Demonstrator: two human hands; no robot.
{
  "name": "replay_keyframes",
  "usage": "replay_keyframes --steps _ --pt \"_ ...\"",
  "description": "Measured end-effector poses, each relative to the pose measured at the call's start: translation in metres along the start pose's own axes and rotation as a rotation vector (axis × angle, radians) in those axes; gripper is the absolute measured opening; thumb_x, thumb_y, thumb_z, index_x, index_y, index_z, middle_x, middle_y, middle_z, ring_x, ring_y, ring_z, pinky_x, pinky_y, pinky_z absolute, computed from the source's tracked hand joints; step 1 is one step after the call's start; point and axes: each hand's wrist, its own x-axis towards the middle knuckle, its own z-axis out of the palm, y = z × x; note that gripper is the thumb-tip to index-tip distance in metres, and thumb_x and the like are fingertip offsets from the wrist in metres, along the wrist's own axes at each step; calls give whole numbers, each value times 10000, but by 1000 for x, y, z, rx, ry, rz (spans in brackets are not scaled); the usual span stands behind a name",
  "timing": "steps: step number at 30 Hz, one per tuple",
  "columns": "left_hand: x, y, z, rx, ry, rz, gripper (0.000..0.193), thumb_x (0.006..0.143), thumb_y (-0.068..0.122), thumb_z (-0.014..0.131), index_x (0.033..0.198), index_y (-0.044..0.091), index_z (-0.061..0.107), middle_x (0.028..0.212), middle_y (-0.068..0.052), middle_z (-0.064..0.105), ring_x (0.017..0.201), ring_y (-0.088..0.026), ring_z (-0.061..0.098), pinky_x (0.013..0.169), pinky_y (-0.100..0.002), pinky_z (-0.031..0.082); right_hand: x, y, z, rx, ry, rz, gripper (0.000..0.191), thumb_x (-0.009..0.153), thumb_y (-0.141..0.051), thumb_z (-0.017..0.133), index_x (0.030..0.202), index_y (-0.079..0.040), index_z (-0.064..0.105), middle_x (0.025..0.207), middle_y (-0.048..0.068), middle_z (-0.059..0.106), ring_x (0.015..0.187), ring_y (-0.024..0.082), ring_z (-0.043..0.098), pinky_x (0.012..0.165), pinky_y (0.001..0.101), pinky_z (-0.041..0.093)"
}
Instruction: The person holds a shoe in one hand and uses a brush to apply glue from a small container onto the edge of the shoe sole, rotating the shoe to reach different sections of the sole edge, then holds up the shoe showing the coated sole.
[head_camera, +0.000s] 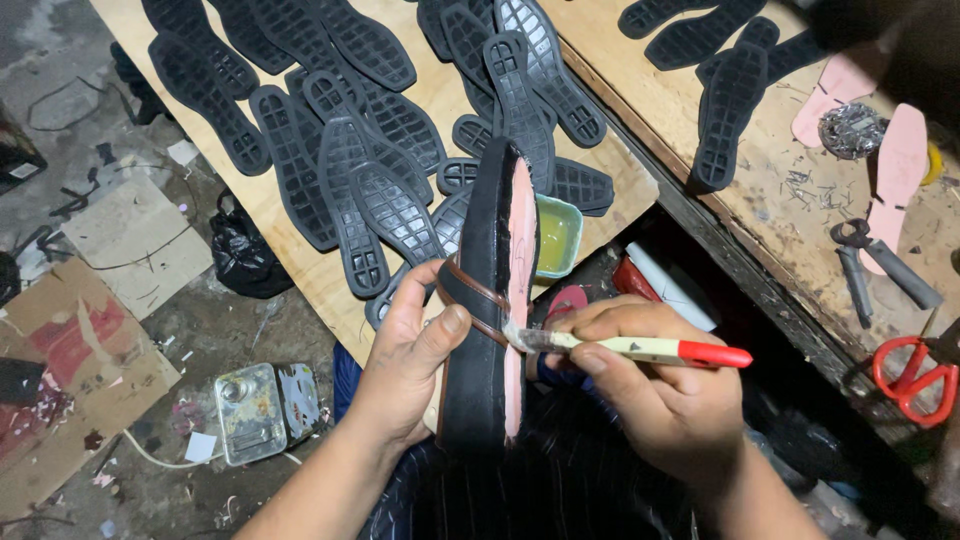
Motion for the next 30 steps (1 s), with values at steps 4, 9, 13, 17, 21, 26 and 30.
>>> replay_keyframes --steps 4,9,13,17,21,26,30 --pt "0 -1 -1 12 -3 -30 619 922 248 733 1413 34 422 1198 -152 642 1050 -218 684 888 -365 601 7 3 -2 60 56 -69 165 1011 48 618 1170 23 583 1183 212 700 1080 245 703 1019 391 580" --pt "0 0 0 35 -19 -34 612 921 251 739 1400 35 425 1192 -148 638 1041 -216 681 888 -362 598 8 7 -3 168 41 -41 169 1017 54 602 1180 14 581 1228 224 692 1109 242 689 1030 398 571" --pt "-1 1 2 64 8 -26 603 925 251 725 1401 33 427 1177 -146 651 1024 -214 687 876 -355 601 6 10 0 262 32 -22 169 1025 53 594 1188 12 577 1234 226 683 1089 245 693 1023 400 578" --pt "-1 1 4 60 36 -44 544 936 230 688 1377 41 431 1149 -150 665 978 -221 703 834 -360 611 3 12 3 225 57 -31 174 1018 58 594 1185 13 569 1245 231 679 1110 251 686 1038 395 571" --pt "-3 -1 7 11 54 -52 483 972 209 641 1372 30 439 1141 -161 662 962 -219 705 815 -366 617 1 12 3 -4 34 -124 171 1002 57 607 1165 13 576 1218 215 683 1151 268 699 1061 396 575" --pt "-2 -1 7 -3 89 -60 462 987 206 610 1375 22 441 1142 -154 659 962 -215 706 810 -361 617 -2 10 -3 -17 -34 -78 152 964 55 642 1108 12 614 1181 209 719 1097 272 719 1023 395 583" --pt "-2 -1 9 12 69 -52 448 991 194 607 1372 26 441 1145 -160 661 966 -215 704 820 -356 615 -1 11 -1 2 74 -108 167 992 46 636 1148 16 587 1204 199 698 1102 259 718 1044 394 598"
